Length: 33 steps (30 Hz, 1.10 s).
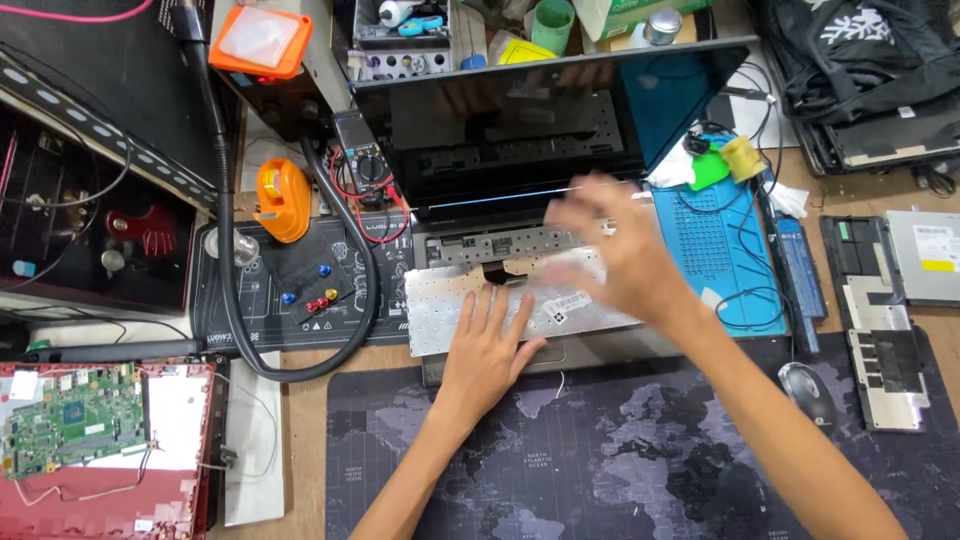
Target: Disassembling and reassembling a laptop keyboard and casing on a repair bench
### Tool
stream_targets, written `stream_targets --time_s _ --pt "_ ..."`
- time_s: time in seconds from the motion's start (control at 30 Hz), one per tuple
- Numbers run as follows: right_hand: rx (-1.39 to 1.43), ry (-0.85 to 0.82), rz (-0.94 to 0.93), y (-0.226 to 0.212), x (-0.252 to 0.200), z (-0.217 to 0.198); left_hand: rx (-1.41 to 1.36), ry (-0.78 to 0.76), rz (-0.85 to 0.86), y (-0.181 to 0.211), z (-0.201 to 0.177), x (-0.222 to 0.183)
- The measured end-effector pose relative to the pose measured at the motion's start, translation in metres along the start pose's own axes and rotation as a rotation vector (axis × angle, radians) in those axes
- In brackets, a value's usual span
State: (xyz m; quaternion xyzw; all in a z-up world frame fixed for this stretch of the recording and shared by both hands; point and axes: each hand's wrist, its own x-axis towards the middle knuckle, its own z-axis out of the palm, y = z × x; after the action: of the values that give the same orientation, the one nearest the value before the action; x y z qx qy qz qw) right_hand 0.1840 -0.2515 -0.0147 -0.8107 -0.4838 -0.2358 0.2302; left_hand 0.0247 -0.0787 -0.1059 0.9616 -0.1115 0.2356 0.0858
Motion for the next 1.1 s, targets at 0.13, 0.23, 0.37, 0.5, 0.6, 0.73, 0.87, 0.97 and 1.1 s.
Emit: stream_targets --time_s 0.13,0.23,0.37,0.5,0.6,0.73,0.87,0.97,1.1 --pt "0.090 -0.396 0.076 -0.019 -0.043 -0.009 -0.010 -0.021 0.030 0.009 -0.015 -0.001" --pt "0.117 -0.603 0.117 -0.013 -0.065 -0.012 -0.057 -0.070 0.053 0.019 -0.019 -0.004" --pt "0.092 -0.605 0.132 -0.015 -0.078 -0.020 -0.115 -0.105 0.085 0.027 -0.024 -0.006" --pt "0.091 -0.617 0.153 -0.013 -0.089 -0.026 -0.259 -0.164 0.126 0.027 -0.028 -0.005" --pt "0.072 -0.611 0.138 -0.015 -0.093 -0.033 -0.448 -0.206 0.064 0.015 -0.024 0.002" --pt "0.046 -0.612 0.118 -0.017 -0.095 -0.036 -0.488 -0.204 -0.068 0.007 -0.020 0.025" --pt "0.051 -0.637 0.136 -0.018 -0.095 -0.040 -0.484 -0.312 -0.078 0.001 -0.010 0.045" --pt "0.080 -0.683 0.163 -0.018 -0.093 -0.043 -0.533 -0.360 -0.091 -0.010 0.013 0.054" --pt "0.167 -0.741 0.250 -0.015 -0.084 -0.047 -0.779 -0.446 -0.263 -0.022 -0.007 0.079"
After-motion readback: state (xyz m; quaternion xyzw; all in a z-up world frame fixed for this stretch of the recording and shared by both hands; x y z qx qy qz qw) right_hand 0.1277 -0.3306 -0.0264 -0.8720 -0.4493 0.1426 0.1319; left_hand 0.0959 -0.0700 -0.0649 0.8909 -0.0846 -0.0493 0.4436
